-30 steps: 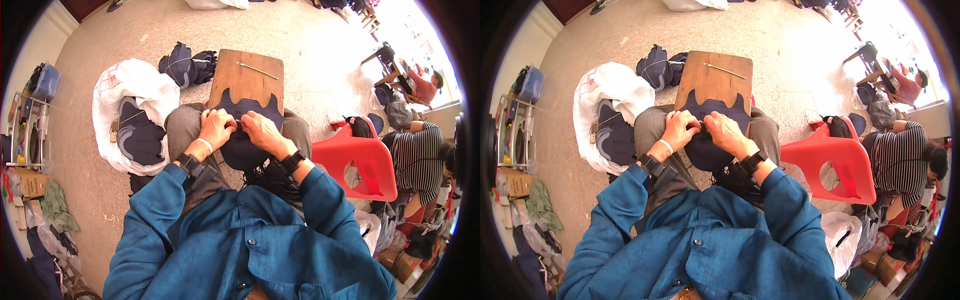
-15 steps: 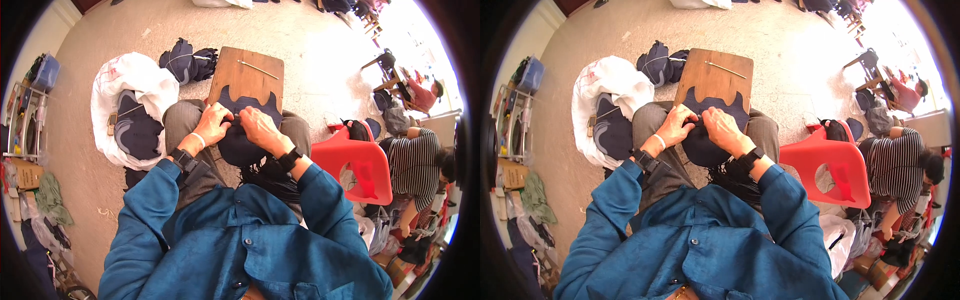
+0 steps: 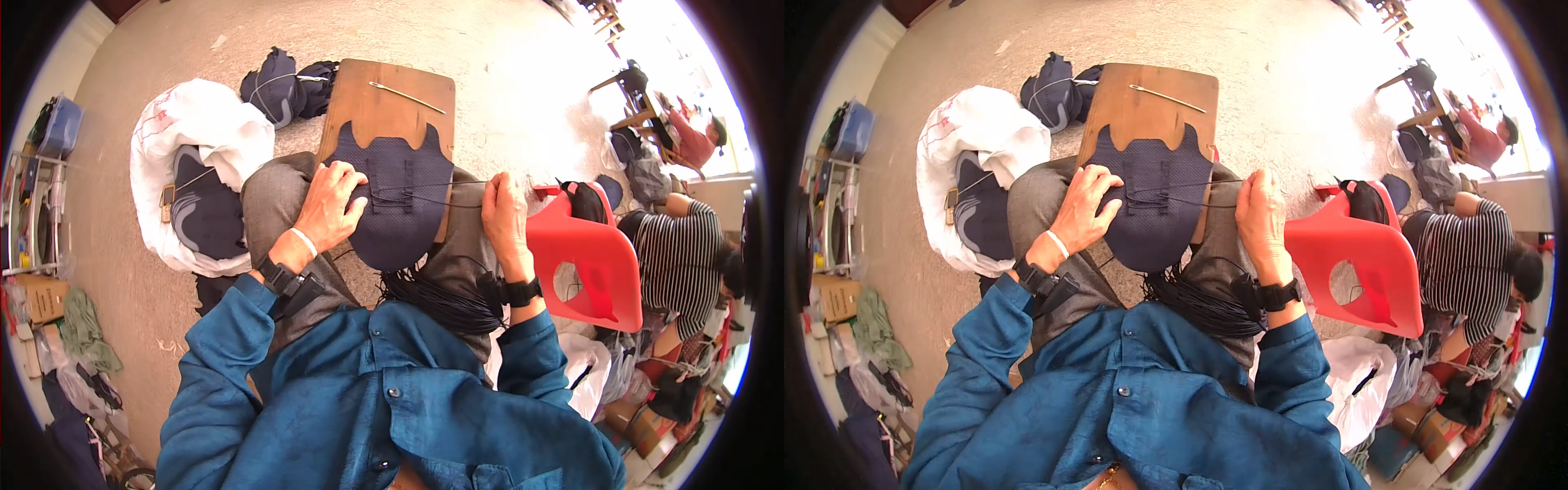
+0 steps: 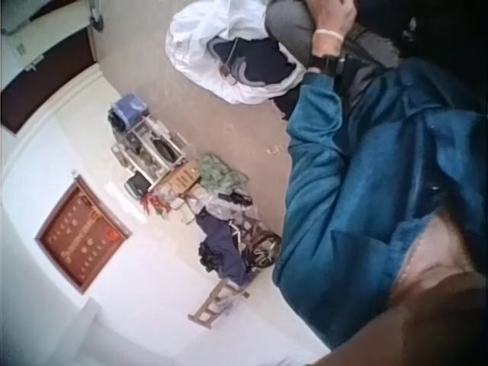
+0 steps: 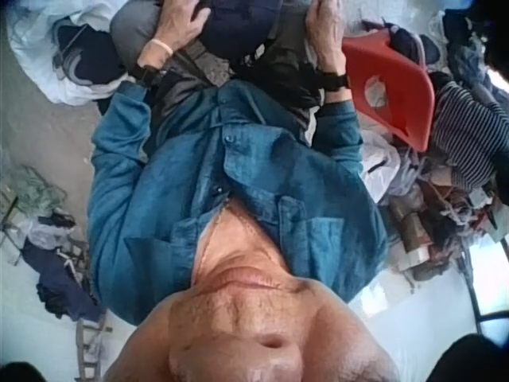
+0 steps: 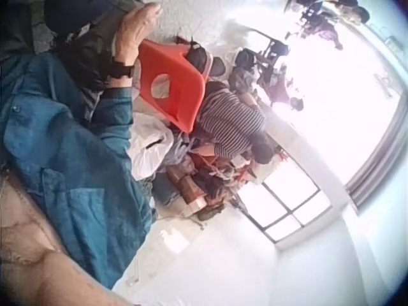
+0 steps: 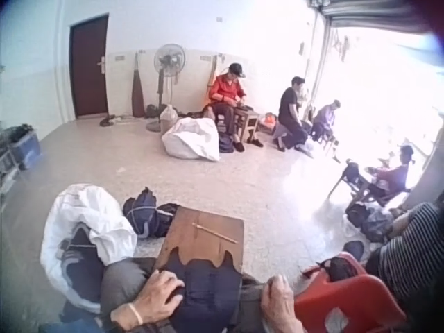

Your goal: Hand-stitching or lacing components of a shoe upper.

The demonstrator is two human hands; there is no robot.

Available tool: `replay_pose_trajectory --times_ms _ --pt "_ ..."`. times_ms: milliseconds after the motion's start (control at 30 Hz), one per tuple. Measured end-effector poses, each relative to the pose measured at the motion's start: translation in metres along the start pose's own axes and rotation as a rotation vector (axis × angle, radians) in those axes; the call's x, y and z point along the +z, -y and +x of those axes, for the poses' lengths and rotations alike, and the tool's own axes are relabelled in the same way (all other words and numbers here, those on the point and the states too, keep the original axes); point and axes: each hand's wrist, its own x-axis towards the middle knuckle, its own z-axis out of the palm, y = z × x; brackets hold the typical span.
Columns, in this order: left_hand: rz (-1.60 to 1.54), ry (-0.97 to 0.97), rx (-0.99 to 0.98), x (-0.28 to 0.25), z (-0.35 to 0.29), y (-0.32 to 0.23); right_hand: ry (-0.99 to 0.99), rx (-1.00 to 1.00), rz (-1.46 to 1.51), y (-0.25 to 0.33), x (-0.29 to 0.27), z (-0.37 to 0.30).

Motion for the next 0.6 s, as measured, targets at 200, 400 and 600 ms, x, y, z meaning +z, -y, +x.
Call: replay_pose_trajectory --times_ms 200,400,600 --pt "0.089 0.043 0.071 0.002 0.015 0.002 0.033 0.144 0.186 0.013 -0.014 0.000" --pt "0.083 0.055 0.037 -0.007 0.030 -0.002 0.132 0.295 0.594 0.025 -0.007 0.002" --pt "-0.429 0.133 0.076 -0.013 0.081 -0.069 0.107 0.265 0.803 0.071 -0.006 0.013"
